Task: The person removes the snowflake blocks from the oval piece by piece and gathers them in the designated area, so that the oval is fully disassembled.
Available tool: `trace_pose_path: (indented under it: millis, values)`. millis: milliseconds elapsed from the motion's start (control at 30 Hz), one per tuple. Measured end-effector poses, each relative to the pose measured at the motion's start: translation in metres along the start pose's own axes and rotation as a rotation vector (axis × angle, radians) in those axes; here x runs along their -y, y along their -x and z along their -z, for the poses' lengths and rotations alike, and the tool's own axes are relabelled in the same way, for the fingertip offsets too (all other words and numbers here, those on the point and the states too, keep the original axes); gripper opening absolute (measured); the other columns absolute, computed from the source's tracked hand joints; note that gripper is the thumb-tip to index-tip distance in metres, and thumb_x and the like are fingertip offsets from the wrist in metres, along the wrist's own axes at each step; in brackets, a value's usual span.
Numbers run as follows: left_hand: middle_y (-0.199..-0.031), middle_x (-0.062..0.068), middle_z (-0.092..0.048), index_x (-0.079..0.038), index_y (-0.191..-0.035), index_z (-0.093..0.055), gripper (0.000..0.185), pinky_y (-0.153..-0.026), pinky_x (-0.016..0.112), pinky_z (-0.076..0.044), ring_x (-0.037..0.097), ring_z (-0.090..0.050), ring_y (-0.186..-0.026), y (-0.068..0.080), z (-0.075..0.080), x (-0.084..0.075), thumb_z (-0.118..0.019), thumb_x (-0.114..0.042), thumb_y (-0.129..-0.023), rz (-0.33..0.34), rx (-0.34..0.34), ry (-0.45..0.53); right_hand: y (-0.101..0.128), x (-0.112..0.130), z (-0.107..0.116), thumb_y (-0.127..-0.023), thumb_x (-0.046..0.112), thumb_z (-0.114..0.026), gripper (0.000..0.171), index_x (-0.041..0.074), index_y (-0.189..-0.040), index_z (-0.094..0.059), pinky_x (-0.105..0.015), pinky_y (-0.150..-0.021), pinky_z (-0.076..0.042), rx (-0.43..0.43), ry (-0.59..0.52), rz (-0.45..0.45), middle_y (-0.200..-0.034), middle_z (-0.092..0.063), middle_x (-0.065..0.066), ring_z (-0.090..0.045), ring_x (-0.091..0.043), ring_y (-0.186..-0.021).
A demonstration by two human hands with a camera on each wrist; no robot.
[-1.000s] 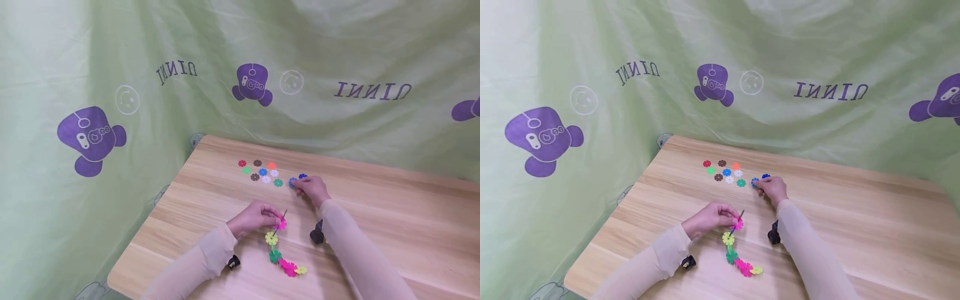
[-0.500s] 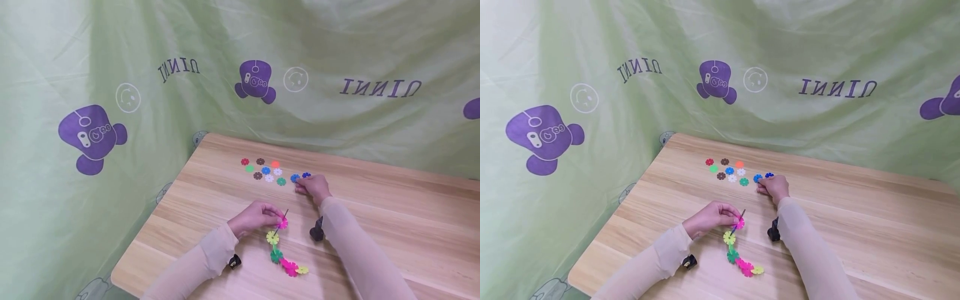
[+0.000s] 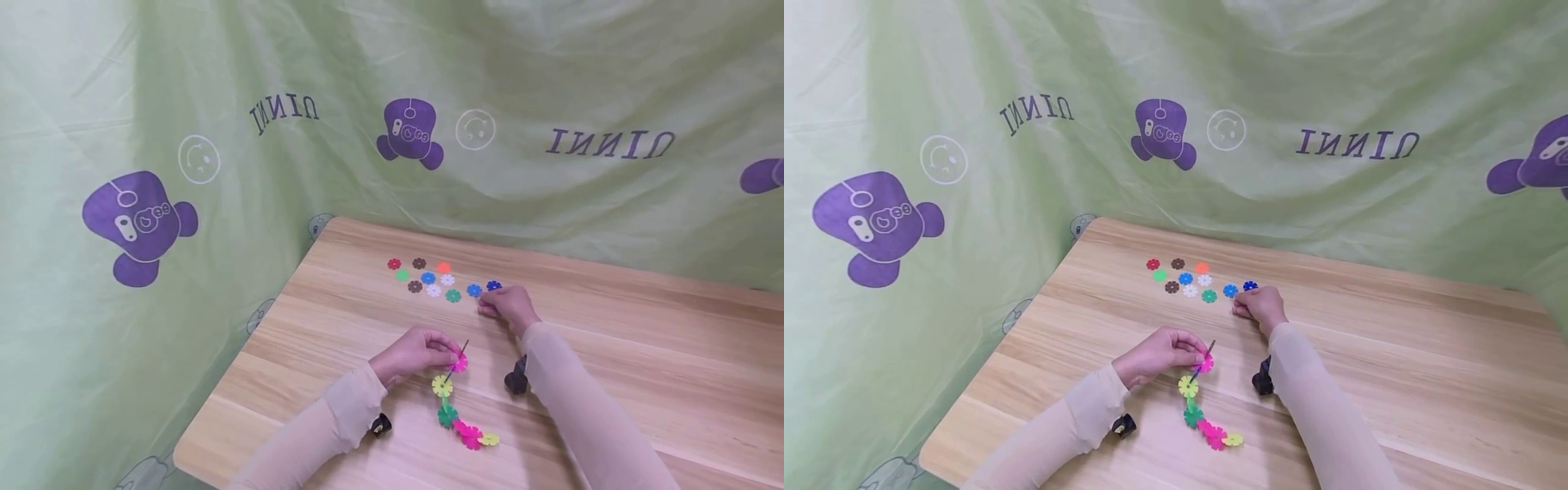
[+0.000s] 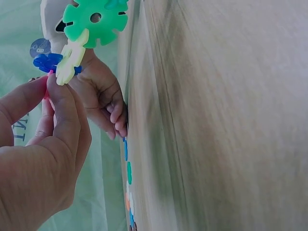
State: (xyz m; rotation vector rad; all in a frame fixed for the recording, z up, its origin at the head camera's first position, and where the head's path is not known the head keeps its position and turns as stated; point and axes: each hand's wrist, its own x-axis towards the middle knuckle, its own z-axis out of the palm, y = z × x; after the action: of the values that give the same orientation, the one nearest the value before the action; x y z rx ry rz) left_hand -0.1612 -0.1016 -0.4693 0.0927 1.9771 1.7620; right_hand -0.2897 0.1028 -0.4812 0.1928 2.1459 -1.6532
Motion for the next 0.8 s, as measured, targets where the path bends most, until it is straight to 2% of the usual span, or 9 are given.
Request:
trace_pose_path:
  millis: [167, 333, 433, 600, 700, 800]
  values:
    - [-0.089, 0.005, -0.070, -0.005, -0.099, -0.067, 0.017, -0.076, 0.028, -0.057, 0.014, -0.067, -0.080, -0.001, -0.003, 0.000, -0.067, -0.005, -0.082, -0.001, 0.010, -0.031, 0.012, -0.007, 0.002, -0.092, 0.016, -0.058, 0.037, -0.005, -0.122, -0.055, -0.024, -0.078, -0.055, 0.103, 0.019, 0.070, -0.108, -0.066, -0.019, -0.069, -0.013, -0.083]
    - [-0.090, 0.004, -0.070, -0.008, -0.099, -0.068, 0.017, -0.076, 0.028, -0.056, 0.015, -0.067, -0.081, -0.002, -0.004, -0.002, -0.068, -0.008, -0.082, -0.003, 0.008, -0.067, 0.034, -0.008, 0.001, -0.093, 0.017, -0.056, 0.037, -0.005, -0.122, -0.055, -0.028, -0.084, -0.054, 0.221, 0.015, 0.153, -0.112, -0.064, -0.021, -0.067, -0.018, -0.091]
    - [-0.090, 0.003, -0.070, -0.009, -0.099, -0.068, 0.017, -0.077, 0.028, -0.056, 0.015, -0.068, -0.082, -0.003, -0.006, -0.003, -0.069, -0.008, -0.082, 0.002, 0.015, -0.073, 0.050, -0.009, 0.005, -0.092, 0.022, -0.058, 0.038, -0.003, -0.121, -0.056, -0.032, -0.089, -0.053, 0.276, 0.044, 0.198, -0.113, -0.064, -0.020, -0.066, -0.019, -0.095]
    - [-0.091, 0.002, -0.070, -0.010, -0.099, -0.068, 0.017, -0.079, 0.030, -0.056, 0.015, -0.068, -0.083, -0.005, -0.009, -0.005, -0.068, -0.010, -0.082, 0.005, 0.037, -0.091, 0.079, -0.016, 0.018, -0.089, 0.033, -0.061, 0.042, 0.006, -0.121, -0.059, -0.038, -0.098, -0.047, 0.352, 0.185, 0.300, -0.115, -0.066, -0.010, -0.063, -0.020, -0.104]
    - [-0.091, 0.003, -0.070, -0.009, -0.099, -0.068, 0.017, -0.079, 0.030, -0.056, 0.015, -0.067, -0.082, -0.007, -0.012, -0.006, -0.068, -0.009, -0.082, -0.004, 0.052, -0.111, 0.092, -0.022, 0.022, -0.087, 0.031, -0.064, 0.043, 0.007, -0.122, -0.059, -0.035, -0.097, -0.047, 0.380, 0.241, 0.367, -0.115, -0.066, -0.006, -0.062, -0.018, -0.106]
    - [-0.091, 0.004, -0.070, -0.006, -0.099, -0.068, 0.017, -0.080, 0.031, -0.056, 0.015, -0.067, -0.082, -0.008, -0.015, -0.008, -0.067, -0.006, -0.083, -0.014, 0.075, -0.120, 0.101, -0.027, 0.022, -0.086, 0.026, -0.066, 0.040, 0.006, -0.121, -0.060, -0.028, -0.091, -0.051, 0.389, 0.254, 0.436, -0.114, -0.066, -0.006, -0.063, -0.017, -0.104]
